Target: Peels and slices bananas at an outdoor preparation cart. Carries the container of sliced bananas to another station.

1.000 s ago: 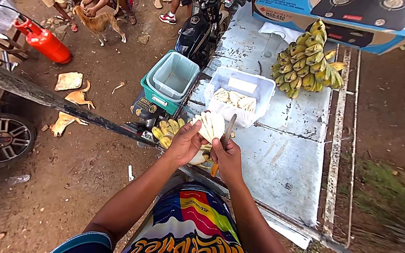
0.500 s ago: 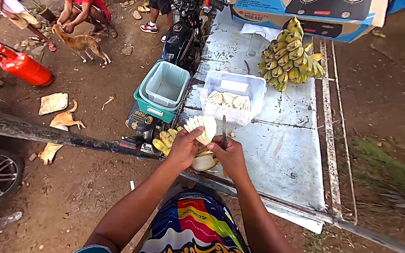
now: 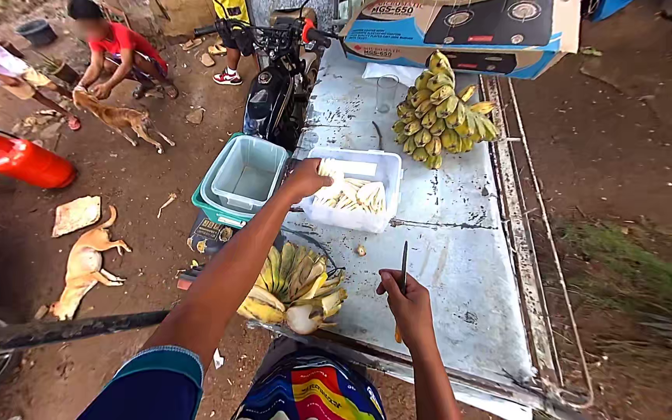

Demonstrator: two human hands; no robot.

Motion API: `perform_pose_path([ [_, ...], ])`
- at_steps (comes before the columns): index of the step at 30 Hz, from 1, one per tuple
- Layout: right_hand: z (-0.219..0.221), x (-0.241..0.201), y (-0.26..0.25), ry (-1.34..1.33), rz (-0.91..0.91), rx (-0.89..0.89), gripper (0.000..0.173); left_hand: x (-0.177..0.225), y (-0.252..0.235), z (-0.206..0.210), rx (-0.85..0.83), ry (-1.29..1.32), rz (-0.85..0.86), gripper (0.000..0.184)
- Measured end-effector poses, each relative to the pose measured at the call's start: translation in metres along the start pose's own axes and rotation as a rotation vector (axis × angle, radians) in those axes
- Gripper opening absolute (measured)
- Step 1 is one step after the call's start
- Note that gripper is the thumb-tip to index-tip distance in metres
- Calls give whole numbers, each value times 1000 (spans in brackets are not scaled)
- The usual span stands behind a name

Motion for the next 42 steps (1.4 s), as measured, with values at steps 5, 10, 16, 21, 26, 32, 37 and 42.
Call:
perform_pose_path([
  [5, -9, 10, -3, 55, 11, -11, 19, -17, -74, 19, -219, -287, -137, 44],
  [10, -15, 23, -6, 70, 36, -32, 19, -4, -63, 5, 39, -636, -142, 46],
  [16, -6, 16, -28, 101, 13, -90, 19, 28, 40, -29, 290, -301, 86, 32],
  [21, 14, -11, -31, 276, 5, -220, 23, -2, 149, -32, 388, -85, 159, 34],
  [26, 40, -7, -26, 408, 21, -358, 21, -70, 254, 9, 431, -61, 119, 31],
  [32, 79, -15, -19, 442, 31, -390, 20, -164, 326, 81, 471, 165, -64, 22],
  [37, 116, -54, -15, 516, -60, -373, 26, -229, 322, 133, 492, 987, -207, 20],
  [42, 124, -57, 4, 598, -19, -326, 26, -223, 307, 151, 435, 1603, -244, 42],
])
Point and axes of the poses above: each hand's wrist, its own y-axis away from the middle knuckle, its own z-axis out of the palm, x = y × z, the point moved 8 cm from there along -y, towards the middle knuckle, and after that the axes turned 14 degrees about -x, right-handed, at the moved point
